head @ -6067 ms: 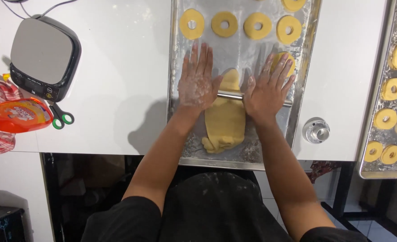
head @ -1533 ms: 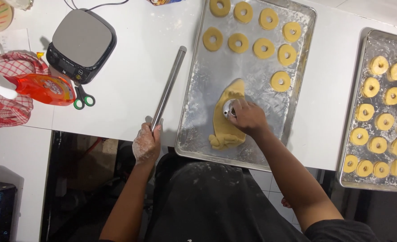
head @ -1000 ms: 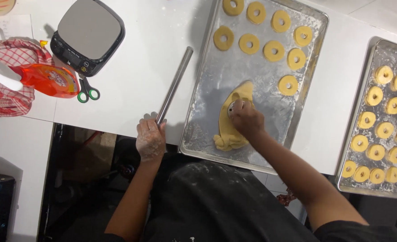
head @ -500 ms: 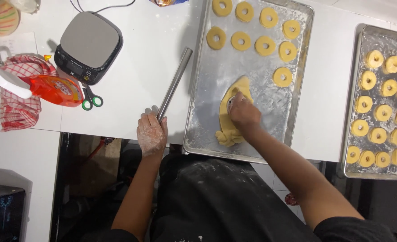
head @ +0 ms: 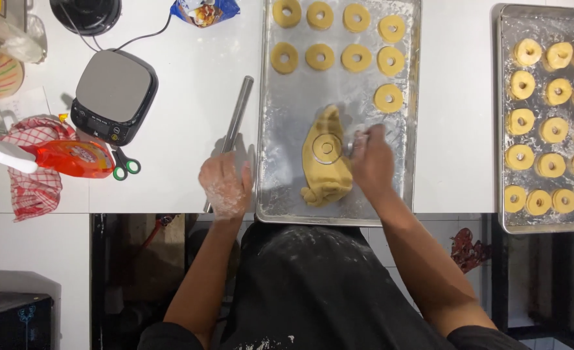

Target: Rolling out dough and cutting donut shapes using a circular cutter on a baking tray.

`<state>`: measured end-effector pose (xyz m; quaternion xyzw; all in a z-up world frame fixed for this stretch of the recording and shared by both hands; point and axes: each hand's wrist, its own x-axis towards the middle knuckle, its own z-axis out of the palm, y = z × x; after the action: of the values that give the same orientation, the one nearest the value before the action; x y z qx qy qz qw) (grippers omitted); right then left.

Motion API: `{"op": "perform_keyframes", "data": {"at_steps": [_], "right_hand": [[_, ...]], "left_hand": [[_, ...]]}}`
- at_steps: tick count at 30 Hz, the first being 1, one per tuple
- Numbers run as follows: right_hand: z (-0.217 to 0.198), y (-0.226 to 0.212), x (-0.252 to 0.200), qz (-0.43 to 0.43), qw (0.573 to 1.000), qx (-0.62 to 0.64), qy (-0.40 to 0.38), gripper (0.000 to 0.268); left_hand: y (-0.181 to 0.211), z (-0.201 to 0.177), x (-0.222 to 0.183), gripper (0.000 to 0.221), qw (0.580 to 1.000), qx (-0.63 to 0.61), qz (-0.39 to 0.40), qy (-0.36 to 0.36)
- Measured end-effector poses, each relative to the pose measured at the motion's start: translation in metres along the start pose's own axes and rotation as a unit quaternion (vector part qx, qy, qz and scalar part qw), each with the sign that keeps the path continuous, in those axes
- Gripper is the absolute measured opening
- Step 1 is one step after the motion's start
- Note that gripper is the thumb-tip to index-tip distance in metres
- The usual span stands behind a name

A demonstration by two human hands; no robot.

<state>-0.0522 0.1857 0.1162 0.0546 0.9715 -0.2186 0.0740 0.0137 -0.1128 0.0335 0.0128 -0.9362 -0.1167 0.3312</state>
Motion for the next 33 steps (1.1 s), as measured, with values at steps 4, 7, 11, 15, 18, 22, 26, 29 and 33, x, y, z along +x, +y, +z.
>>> {"op": "perform_keyframes", "data": {"at_steps": [4,7,11,15,18,22,26,29,33], "right_hand": [[-0.044,0.102,0.001,0.025,0.978,-0.004,0.206,0.019],[-0.045,0.197,0.006,0.038,0.958,-0.154,0.240,0.026],[-0.034,0.246,0.006,0.095,0.949,-0.219,0.207,0.051],[0.011,0.200,0.024,-0.037,0.944,-0.177,0.276,0.065],[0.055,0.133,0.040,-0.268,0.918,-0.076,0.282,0.024],[0.072,0.080,0.053,-0.308,0.946,0.044,0.092,0.024],[0.113,0.087,0.066,-0.281,0.958,-0.051,0.037,0.021],[0.107,0.067,0.068,-0.211,0.968,-0.138,-0.008,0.009],[0.086,0.045,0.067,-0.154,0.981,-0.107,-0.050,0.007]], "left_hand": [[0.053,0.045,0.016,0.025,0.986,-0.133,0.063,-0.084],[0.088,0.090,0.007,0.021,0.972,-0.187,0.088,-0.115],[0.126,0.099,0.024,0.021,0.962,-0.214,0.059,-0.160],[0.123,0.149,0.000,0.018,0.973,-0.103,0.100,-0.182],[0.132,0.138,0.013,0.020,0.960,-0.117,0.050,-0.248],[0.132,0.146,0.011,0.022,0.939,-0.094,0.036,-0.329],[0.132,0.144,0.024,0.020,0.903,-0.101,0.024,-0.417],[0.132,0.133,0.039,0.020,0.882,-0.130,0.021,-0.452],[0.128,0.128,0.044,0.026,0.871,-0.160,0.011,-0.464]]}}
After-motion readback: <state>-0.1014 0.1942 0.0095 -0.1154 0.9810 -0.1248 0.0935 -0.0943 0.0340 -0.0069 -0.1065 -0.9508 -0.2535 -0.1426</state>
